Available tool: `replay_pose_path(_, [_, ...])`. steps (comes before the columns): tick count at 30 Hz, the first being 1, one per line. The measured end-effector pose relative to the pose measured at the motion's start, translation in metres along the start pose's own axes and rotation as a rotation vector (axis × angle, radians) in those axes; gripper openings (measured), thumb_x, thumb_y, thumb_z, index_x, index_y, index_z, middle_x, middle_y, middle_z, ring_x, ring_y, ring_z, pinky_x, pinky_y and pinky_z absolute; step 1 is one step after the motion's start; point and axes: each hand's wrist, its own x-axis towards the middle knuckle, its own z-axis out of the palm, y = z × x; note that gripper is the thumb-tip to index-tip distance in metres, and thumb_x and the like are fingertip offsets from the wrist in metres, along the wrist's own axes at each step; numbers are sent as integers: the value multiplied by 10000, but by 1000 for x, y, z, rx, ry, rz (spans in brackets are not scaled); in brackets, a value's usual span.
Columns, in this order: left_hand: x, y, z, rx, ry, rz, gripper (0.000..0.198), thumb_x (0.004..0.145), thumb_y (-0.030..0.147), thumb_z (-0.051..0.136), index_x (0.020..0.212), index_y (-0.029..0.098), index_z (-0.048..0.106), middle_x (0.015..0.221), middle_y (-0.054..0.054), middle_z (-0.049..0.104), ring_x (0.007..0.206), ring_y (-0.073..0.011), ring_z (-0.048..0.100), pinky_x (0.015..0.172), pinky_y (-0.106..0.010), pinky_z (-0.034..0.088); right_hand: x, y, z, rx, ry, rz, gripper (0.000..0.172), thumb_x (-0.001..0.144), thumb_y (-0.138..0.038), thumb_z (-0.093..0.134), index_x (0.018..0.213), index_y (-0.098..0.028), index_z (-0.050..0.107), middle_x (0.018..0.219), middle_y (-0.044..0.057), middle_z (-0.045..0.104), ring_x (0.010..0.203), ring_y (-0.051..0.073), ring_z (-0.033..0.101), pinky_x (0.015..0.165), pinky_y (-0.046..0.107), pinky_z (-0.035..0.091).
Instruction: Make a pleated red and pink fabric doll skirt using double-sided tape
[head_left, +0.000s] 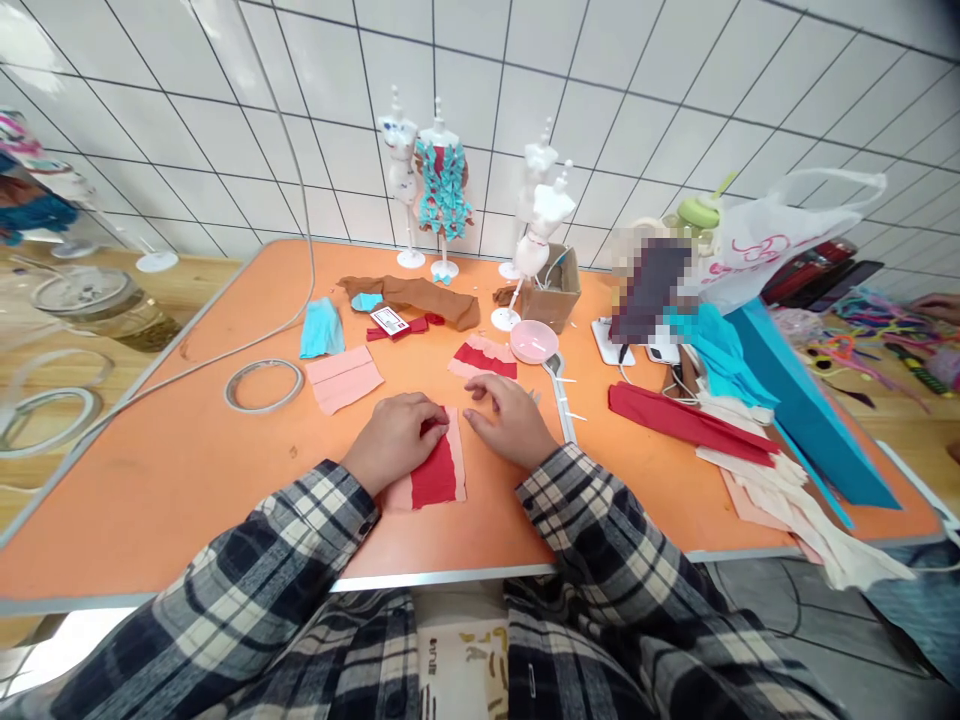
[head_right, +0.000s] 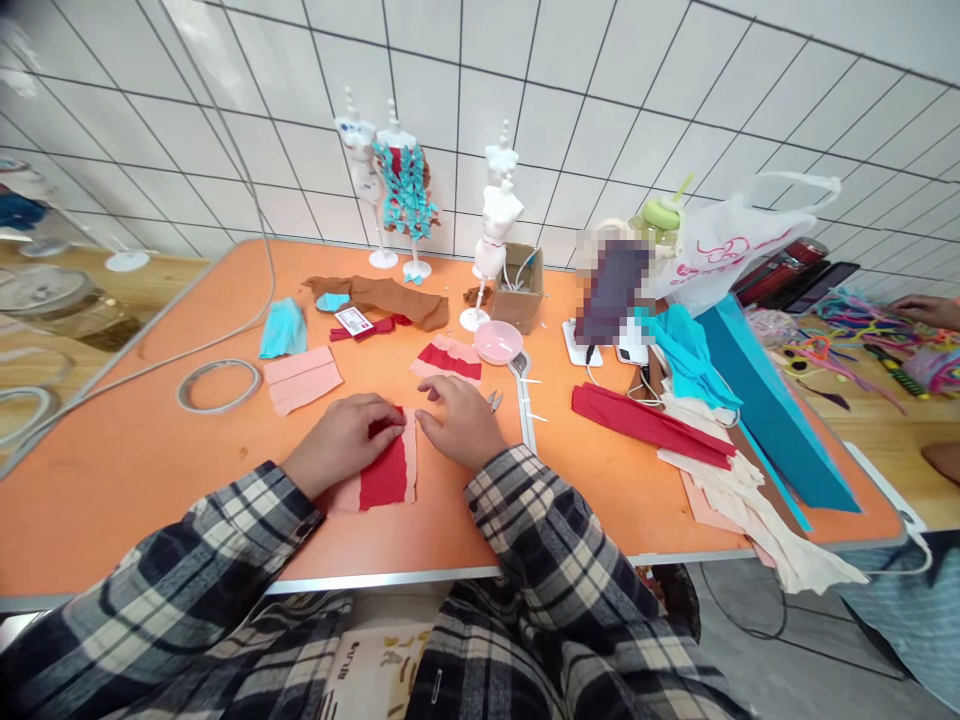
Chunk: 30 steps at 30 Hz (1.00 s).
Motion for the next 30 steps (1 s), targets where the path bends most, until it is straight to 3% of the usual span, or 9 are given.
replay_pose_path(3, [0,1,0,15,-2,3,197,881,287,546,892,221,731,943,-42,721,886,-213,645,819,-352,458,-10,5,-3,-23,21,-94,127,841,-174,568,946,-197,635,1006,57,653,1001,202,571,947,341,421])
replay_pose_path(10, [-2,1,0,18,-20,48,206,902,265,528,894,238,732,952,-33,731,891,-209,646,834,-357,435,-12,0,4,-26,-82,-163,203,804,-106,551,941,-207,662,988,47,655,966,205,553,926,349,426])
replay_pose_path(17, [-4,2,0,76,-13,64,215,924,265,516,931,246,731,959,-38,734,900,-221,637,828,-381,406,-12,4,7,-65,-172,-128,227,821,-118,555,958,-222,704,987,47,647,942,207,553,896,347,441])
replay_pose_path(30, [-5,2,0,86,-17,63,217,931,294,514,942,240,724,970,-51,720,918,-227,623,855,-396,404,-15,7,10,-104,-188,-132,320,837,-101,531,1027,-243,745,989,45,660,931,194,585,873,335,453])
